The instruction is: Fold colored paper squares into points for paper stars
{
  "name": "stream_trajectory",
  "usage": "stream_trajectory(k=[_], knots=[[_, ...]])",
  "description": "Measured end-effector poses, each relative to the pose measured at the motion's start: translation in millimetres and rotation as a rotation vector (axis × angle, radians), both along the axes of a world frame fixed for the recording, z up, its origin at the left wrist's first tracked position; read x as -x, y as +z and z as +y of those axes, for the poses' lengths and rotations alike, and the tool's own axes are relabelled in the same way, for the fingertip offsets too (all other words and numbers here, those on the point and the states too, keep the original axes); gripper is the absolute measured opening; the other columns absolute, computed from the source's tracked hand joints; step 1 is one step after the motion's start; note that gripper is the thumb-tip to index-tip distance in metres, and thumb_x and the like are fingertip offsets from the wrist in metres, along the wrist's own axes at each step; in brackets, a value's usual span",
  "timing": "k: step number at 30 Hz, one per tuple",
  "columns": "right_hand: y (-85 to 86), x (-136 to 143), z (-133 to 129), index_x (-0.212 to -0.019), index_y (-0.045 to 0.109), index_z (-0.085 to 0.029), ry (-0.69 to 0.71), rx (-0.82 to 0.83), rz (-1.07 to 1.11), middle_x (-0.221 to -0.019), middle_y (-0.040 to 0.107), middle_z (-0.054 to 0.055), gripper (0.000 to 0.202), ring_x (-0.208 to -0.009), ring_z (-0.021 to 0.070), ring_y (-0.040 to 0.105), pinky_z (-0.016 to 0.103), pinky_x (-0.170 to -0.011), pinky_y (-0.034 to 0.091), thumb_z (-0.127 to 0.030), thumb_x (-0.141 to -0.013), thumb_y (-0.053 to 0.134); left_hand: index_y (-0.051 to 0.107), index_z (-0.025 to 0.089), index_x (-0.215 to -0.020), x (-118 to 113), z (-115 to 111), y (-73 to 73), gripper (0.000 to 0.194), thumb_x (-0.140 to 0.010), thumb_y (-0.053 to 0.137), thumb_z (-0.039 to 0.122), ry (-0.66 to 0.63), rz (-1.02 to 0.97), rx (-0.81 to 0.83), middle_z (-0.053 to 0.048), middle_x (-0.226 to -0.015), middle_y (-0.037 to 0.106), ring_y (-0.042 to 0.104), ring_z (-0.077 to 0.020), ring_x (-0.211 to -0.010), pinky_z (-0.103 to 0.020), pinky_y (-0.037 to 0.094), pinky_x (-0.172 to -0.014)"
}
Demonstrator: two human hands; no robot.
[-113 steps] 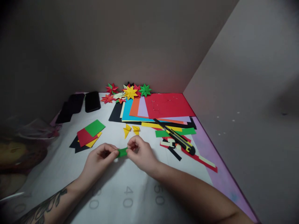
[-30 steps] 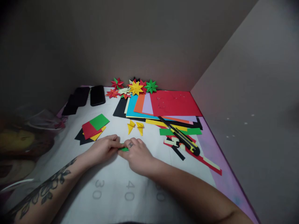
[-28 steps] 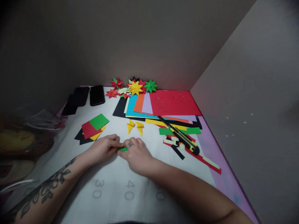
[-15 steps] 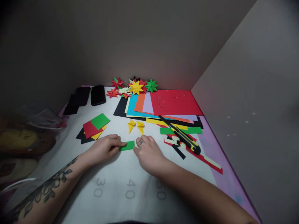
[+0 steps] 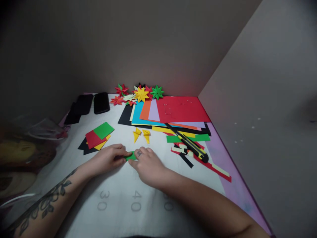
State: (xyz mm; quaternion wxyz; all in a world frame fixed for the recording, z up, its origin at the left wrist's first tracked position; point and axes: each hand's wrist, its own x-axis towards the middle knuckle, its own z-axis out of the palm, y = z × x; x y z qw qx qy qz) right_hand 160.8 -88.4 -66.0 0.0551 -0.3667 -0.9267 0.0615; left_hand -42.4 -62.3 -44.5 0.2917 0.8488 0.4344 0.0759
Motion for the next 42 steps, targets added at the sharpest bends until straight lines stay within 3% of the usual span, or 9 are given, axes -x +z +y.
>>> stream_trajectory(k=[7,9,12,16,21,26,33,38,42], knots=[[5.8,-21.4,2.9,-0.086,0.067,-0.019,-0.126,0.081,-0.035,-0.090,0.061,0.010,0.023,-0.086,0.0234,0.049,0.034,-0.067,0.035,-0.005,-0.075,0.052,0.064,0.028,-0.111,2.8,-0.5,-5.6,0.035,-0.080,0.051,0.018,0.011,0.016,0.009,-0.002,-0.091,0.062,0.057,-0.0155,-0.081,-0.024,0.043,-0.068],[1.8,-25.0,5.4,-0.078,0.064,-0.018,-0.197,0.102,0.078,-0.091,0.063,0.008,0.021,-0.087,0.0227,0.051,0.034,-0.070,0.037,-0.003,-0.075,0.050,0.059,0.028,-0.120,3.9,-1.0,-9.3,0.043,-0.079,0.052,0.018,0.044,-0.004,0.006,-0.002,-0.091,0.063,0.057,-0.0159,-0.081,-0.025,0.044,-0.069],[-5.7,-25.8,7.8,-0.085,0.058,-0.019,-0.297,0.207,0.369,-0.088,0.063,0.006,0.023,-0.087,0.0201,0.053,0.031,-0.074,0.041,-0.002,-0.075,0.046,0.052,0.026,-0.127,4.9,-1.8,-13.0,0.052,-0.076,0.055,0.018,0.095,-0.026,0.003,-0.002,-0.091,0.064,0.057,-0.0158,-0.078,-0.026,0.044,-0.066],[-13.6,-18.9,8.6,-0.090,0.049,-0.022,-0.406,0.405,0.639,-0.085,0.060,0.001,0.022,-0.072,0.0143,0.053,0.027,-0.066,0.043,-0.006,-0.075,0.047,0.057,0.025,-0.120,3.9,-2.6,-10.8,0.046,-0.075,0.055,0.017,0.102,-0.020,0.004,-0.001,-0.089,0.064,0.057,-0.0158,-0.078,-0.026,0.044,-0.067],[-19.7,-8.0,10.9,-0.095,0.044,-0.023,-0.451,0.588,0.801,-0.082,0.058,-0.003,0.030,-0.061,0.0109,0.047,0.024,-0.059,0.043,-0.009,-0.070,0.055,0.059,0.025,-0.115,2.1,-4.0,-7.8,0.040,-0.075,0.056,0.018,0.099,-0.020,-0.011,-0.001,-0.087,0.062,0.057,-0.0155,-0.077,-0.025,0.043,-0.066],[-19.0,-3.7,13.6,-0.092,0.055,-0.022,-0.395,0.464,0.645,-0.079,0.059,-0.001,0.030,-0.072,0.0142,0.052,0.027,-0.066,0.045,-0.005,-0.068,0.060,0.062,0.024,-0.109,3.5,-4.9,-9.2,0.032,-0.078,0.058,0.022,0.104,-0.044,-0.022,-0.001,-0.087,0.061,0.057,-0.0153,-0.077,-0.025,0.043,-0.064],[-17.6,-12.6,16.2,-0.084,0.062,-0.019,-0.090,0.107,0.610,-0.082,0.064,0.005,0.018,-0.080,0.0175,0.057,0.030,-0.073,0.048,-0.006,-0.082,0.049,0.062,0.020,-0.106,7.5,-5.2,-15.8,0.026,-0.091,0.041,0.018,0.128,-0.332,-0.066,-0.005,-0.100,0.061,0.058,-0.0150,-0.092,-0.029,0.047,-0.082],[-19.7,-22.0,23.0,-0.088,0.061,-0.020,-0.007,-0.002,0.505,-0.089,0.068,0.006,0.022,-0.087,0.0189,0.059,0.032,-0.076,0.050,-0.005,-0.081,0.046,0.063,0.022,-0.107,5.8,-8.9,-17.9,0.035,-0.085,0.041,0.005,-0.059,-0.312,-0.280,-0.007,-0.108,0.061,0.055,-0.0179,-0.101,-0.035,0.046,-0.086],[-20.5,-27.1,29.4,-0.090,0.063,-0.020,0.046,-0.032,0.422,-0.097,0.069,0.005,0.023,-0.097,0.0215,0.057,0.038,-0.083,0.048,-0.006,-0.080,0.048,0.059,0.024,-0.116,2.9,-12.3,-18.0,0.036,-0.085,0.047,0.008,-0.230,-0.205,-0.406,-0.006,-0.119,0.060,0.049,-0.0225,-0.114,-0.042,0.043,-0.092]])
